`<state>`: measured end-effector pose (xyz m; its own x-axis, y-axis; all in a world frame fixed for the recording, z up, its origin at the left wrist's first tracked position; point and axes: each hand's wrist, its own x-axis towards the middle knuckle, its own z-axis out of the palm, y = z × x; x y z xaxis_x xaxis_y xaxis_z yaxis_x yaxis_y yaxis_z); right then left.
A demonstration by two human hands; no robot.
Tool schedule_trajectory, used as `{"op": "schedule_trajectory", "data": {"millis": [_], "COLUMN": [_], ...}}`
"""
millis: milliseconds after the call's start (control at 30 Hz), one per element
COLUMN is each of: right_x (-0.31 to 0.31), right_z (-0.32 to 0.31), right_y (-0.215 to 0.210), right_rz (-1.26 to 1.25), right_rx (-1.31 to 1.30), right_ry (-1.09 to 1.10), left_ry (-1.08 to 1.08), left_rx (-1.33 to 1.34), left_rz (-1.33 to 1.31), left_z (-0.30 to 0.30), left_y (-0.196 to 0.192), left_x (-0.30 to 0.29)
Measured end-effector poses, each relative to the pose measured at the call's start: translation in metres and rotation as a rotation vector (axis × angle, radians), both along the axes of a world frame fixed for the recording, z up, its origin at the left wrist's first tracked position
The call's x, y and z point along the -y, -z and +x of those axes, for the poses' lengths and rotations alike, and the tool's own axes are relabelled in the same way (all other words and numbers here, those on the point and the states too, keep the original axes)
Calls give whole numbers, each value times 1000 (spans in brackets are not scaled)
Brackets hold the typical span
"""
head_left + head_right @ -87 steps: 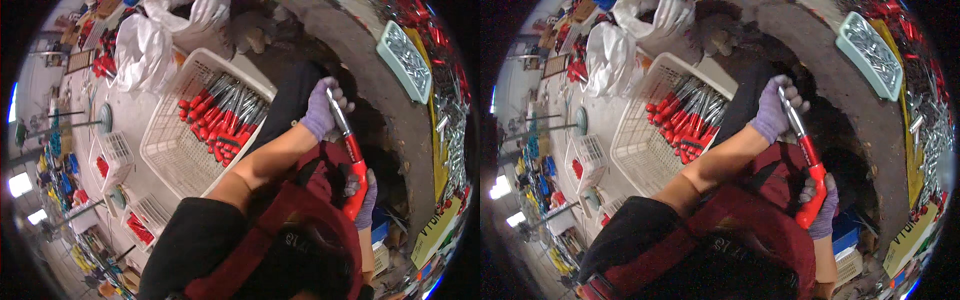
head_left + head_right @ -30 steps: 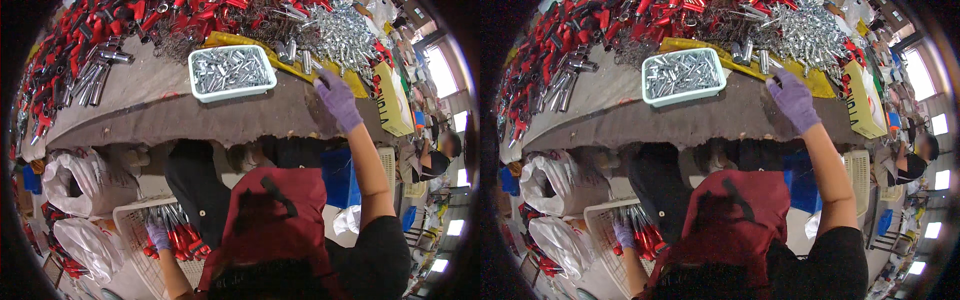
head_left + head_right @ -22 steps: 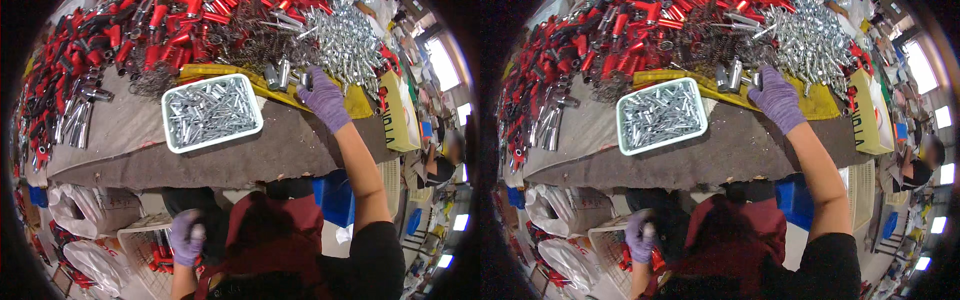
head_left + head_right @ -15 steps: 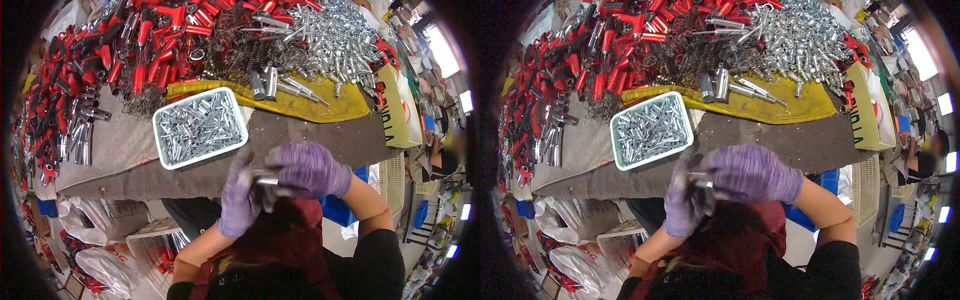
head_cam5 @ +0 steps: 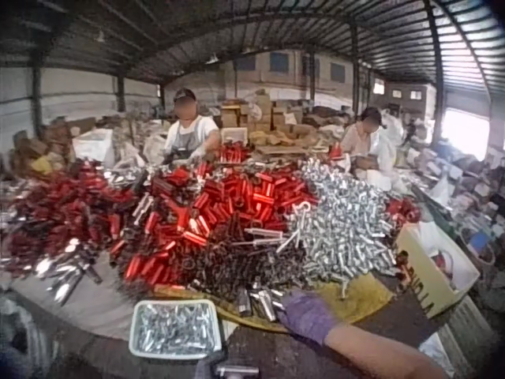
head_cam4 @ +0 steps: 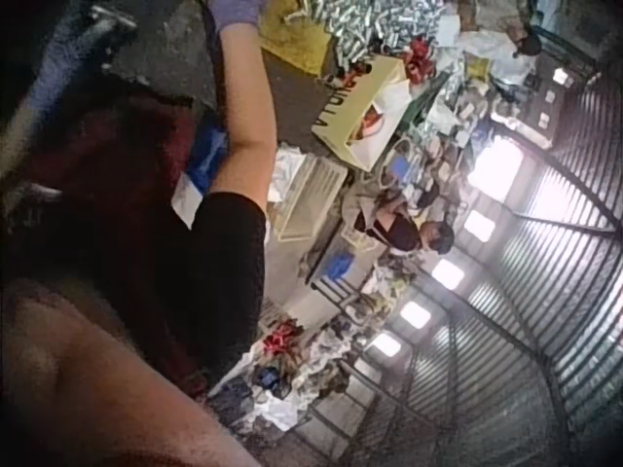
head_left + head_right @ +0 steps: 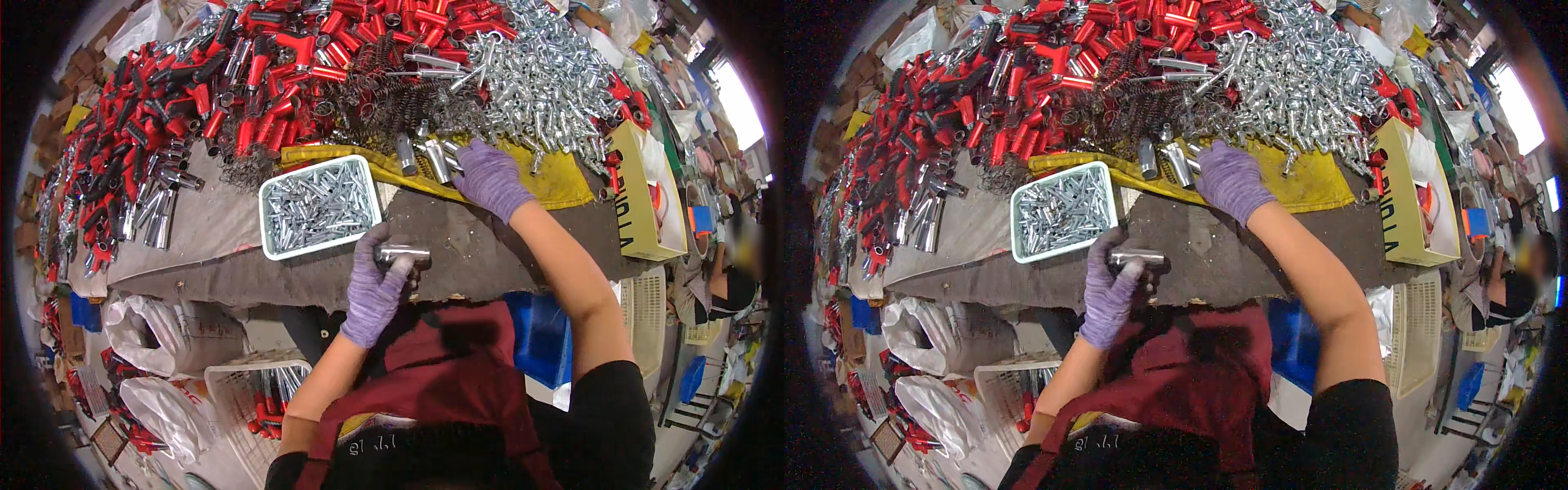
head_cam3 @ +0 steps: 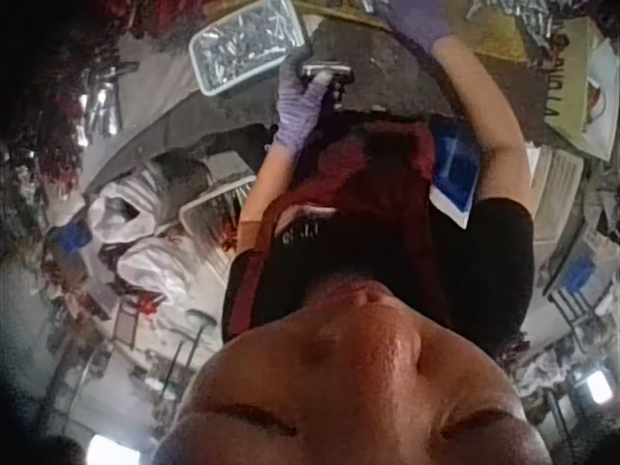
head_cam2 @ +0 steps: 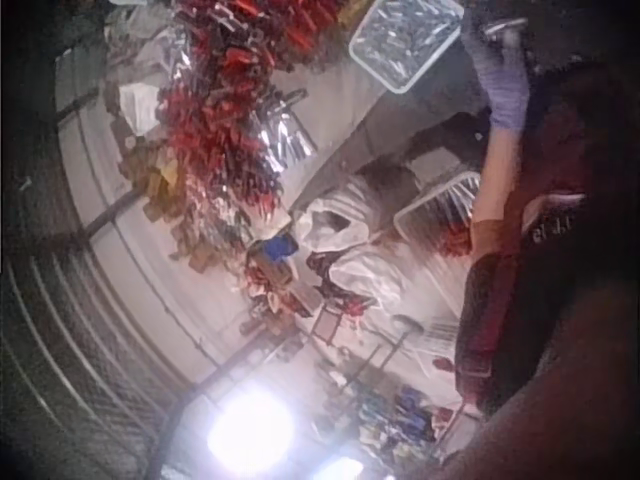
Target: Assembling metal screwdriver shafts into red plastic handles using a manual press tool.
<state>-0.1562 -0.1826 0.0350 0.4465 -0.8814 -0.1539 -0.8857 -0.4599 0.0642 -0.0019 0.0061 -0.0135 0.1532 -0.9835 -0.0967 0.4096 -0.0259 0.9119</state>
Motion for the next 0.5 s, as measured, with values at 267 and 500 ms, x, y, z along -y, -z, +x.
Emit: {"op": "schedule_trajectory", "data": {"millis": [267,500], "right_x": [-19,-104], "right_z": [-40,-56], "right_y": [-4,-32], "right_rz": [-161,638], "right_rx": [265,1126], "right_ry": [181,295], "left_ry": [23,48], "left_rx": [232,-81], "left_rz": [-20,-85], "left_z": [0,-5], "left_y": [5,9], "left_x": [3,1]}}
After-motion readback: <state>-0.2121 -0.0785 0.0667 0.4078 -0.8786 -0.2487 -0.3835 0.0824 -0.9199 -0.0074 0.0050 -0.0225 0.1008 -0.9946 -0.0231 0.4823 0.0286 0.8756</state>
